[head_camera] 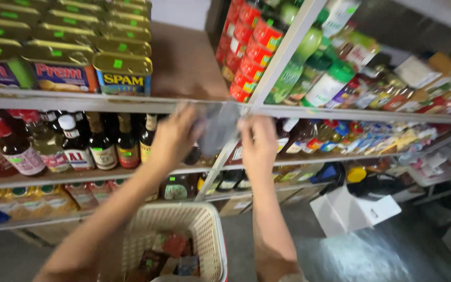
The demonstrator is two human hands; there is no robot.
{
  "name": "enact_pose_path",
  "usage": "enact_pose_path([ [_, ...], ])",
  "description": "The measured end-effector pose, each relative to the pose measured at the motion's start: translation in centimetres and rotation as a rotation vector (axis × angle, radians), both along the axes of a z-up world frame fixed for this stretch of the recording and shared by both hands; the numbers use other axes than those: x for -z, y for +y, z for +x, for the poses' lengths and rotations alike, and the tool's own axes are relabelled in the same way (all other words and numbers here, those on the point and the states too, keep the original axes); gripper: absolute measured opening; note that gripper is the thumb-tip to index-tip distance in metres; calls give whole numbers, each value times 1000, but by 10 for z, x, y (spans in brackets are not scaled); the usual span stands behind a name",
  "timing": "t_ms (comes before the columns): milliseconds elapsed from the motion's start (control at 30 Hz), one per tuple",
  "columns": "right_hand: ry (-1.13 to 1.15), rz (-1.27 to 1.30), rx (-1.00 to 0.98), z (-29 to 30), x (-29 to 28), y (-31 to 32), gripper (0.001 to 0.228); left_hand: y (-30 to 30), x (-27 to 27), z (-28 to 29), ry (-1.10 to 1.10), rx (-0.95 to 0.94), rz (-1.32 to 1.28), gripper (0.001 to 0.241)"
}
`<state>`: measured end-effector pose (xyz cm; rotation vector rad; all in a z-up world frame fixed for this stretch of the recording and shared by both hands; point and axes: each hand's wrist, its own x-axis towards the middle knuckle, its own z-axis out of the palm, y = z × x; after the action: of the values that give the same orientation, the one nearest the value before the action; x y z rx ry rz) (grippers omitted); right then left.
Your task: Wiping down canned food items from a shelf and placing them into a shopping basket.
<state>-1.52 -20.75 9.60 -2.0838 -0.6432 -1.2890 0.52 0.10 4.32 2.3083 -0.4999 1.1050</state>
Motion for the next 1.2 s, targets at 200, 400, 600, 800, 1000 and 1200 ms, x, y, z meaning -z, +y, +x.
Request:
enact_pose_path([
  [200,38,-415,500,100,-79,37,16,2,-95,93,-197,-342,156,15],
  [400,828,-725,-91,140,-70,63,50,6,-22,168,486,-239,356,31],
  [600,960,-673,-41,213,-30,87,44,25,46,254,517,-228,501,29],
  [800,1165,-536,269,259,-22,113,48,-12,46,344,727,-403,594,31],
  [1000,43,-578,591,265,10,93,47,-21,-17,272,645,-489,505,31],
  [1200,366,-665,617,278,17,90,51,-22,-93,244,449,102,-463,51],
])
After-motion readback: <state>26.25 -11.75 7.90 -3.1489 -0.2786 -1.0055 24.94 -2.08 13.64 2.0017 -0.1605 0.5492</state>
